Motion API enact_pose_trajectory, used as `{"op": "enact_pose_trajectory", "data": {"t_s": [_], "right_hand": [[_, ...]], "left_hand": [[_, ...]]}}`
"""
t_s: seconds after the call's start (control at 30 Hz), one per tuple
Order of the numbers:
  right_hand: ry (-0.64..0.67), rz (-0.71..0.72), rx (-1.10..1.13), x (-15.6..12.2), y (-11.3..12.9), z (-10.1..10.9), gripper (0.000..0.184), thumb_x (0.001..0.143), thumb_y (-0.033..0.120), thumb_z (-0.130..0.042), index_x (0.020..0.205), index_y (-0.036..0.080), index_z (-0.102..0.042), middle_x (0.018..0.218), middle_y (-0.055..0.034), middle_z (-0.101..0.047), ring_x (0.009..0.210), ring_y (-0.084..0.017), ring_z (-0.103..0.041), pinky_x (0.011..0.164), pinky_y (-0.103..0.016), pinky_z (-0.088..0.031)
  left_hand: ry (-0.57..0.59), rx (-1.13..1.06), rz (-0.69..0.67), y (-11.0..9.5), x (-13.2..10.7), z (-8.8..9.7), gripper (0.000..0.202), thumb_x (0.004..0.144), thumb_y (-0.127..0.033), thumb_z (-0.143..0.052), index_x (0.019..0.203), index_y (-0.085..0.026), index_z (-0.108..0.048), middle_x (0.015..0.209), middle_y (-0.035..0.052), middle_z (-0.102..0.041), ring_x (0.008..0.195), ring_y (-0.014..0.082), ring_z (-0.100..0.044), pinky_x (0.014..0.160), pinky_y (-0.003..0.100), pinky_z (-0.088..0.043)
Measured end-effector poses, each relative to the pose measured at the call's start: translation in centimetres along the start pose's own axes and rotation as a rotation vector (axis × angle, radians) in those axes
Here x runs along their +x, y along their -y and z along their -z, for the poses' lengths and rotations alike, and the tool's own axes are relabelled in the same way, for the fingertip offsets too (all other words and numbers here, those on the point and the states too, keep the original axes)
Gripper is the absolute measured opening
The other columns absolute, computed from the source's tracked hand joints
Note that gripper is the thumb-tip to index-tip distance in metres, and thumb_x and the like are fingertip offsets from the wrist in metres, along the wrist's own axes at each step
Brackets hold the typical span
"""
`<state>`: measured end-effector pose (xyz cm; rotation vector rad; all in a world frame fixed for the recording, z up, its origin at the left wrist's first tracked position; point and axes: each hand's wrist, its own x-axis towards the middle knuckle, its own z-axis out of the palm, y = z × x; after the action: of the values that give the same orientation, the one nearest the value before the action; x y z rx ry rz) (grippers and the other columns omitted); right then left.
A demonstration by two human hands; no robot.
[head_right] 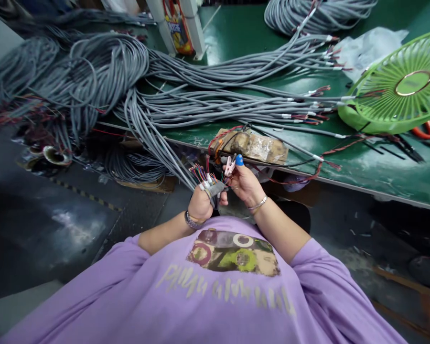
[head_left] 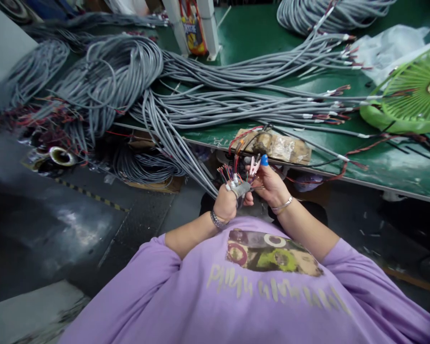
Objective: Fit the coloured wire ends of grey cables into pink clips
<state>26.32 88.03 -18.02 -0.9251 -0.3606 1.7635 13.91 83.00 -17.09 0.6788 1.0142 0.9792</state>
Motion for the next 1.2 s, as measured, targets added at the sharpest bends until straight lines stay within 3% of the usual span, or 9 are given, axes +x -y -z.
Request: {"op": "enact_pose_trajectory", "data": {"t_s": [0.2, 0.5, 0.7, 0.87, 1.03, 1.2], "right_hand": [[-0.029, 0.017, 0.075, 0.2, -0.2, -0.1, 0.044, 0.069, 0.058, -0.080, 0.076, 0.019, -0.062, 0.063, 0.0007, -0.066, 0.051, -0.011, -0.055, 0.051, -0.025, -0.047], [0.054, -0.047, 0.046, -0.4, -0.6, 0.6, 0.055, 0.078, 0.075, -0.059, 0.077, 0.020, -0.060, 0.074, -0.0003, -0.068, 0.054, -0.009, -0.053, 0.050, -0.022, -0.045], [0.085, -0.071, 0.003, -0.4, 0.1, 0.7, 0.053, 0.082, 0.072, -0.056, 0.080, 0.020, -0.062, 0.073, -0.0014, -0.068, 0.055, -0.010, -0.054, 0.050, -0.022, -0.044], [0.047, 0.064, -0.047, -0.1, 0.3, 0.6, 0.039, 0.078, 0.057, -0.072, 0.080, 0.018, -0.064, 0.068, 0.0008, -0.064, 0.057, -0.009, -0.054, 0.053, -0.022, -0.043], [-0.011, 0.287, -0.180, 0.0, -0.8, 1.4, 0.049, 0.073, 0.068, -0.070, 0.074, 0.019, -0.064, 0.065, 0.0009, -0.063, 0.056, -0.010, -0.051, 0.051, -0.023, -0.040], [0.079, 0.088, -0.108, 0.1, -1.0, 0.8, 0.055, 0.070, 0.074, -0.067, 0.078, 0.020, -0.063, 0.065, -0.0004, -0.064, 0.056, -0.012, -0.056, 0.051, -0.025, -0.043]], "left_hand": [[-0.015, 0.021, 0.016, -0.1, 0.2, -0.2, 0.044, 0.061, -0.050, -0.081, 0.066, -0.013, -0.059, 0.052, 0.0012, -0.061, 0.042, 0.0106, -0.056, 0.045, 0.023, -0.049], [-0.031, 0.015, 0.024, -0.2, -0.8, 0.2, 0.047, 0.055, -0.051, -0.083, 0.070, -0.013, -0.060, 0.053, 0.0000, -0.061, 0.044, 0.0112, -0.056, 0.046, 0.025, -0.052], [-0.044, -0.014, 0.019, -0.3, -1.1, 0.4, 0.046, 0.056, -0.049, -0.082, 0.074, -0.013, -0.061, 0.054, 0.0004, -0.062, 0.044, 0.0112, -0.057, 0.046, 0.024, -0.052], [-0.029, -0.034, 0.014, -0.4, -0.4, 0.0, 0.043, 0.058, -0.047, -0.082, 0.074, -0.013, -0.061, 0.054, 0.0003, -0.063, 0.045, 0.0109, -0.057, 0.046, 0.024, -0.052], [-0.021, -0.030, 0.011, -0.3, 0.0, -0.1, 0.045, 0.058, -0.050, -0.082, 0.073, -0.014, -0.060, 0.054, 0.0001, -0.062, 0.044, 0.0111, -0.057, 0.048, 0.025, -0.053], [-0.018, -0.014, 0.003, -0.4, -0.2, -0.2, 0.045, 0.059, -0.052, -0.080, 0.072, -0.015, -0.059, 0.053, -0.0005, -0.061, 0.044, 0.0107, -0.056, 0.046, 0.024, -0.051]]}}
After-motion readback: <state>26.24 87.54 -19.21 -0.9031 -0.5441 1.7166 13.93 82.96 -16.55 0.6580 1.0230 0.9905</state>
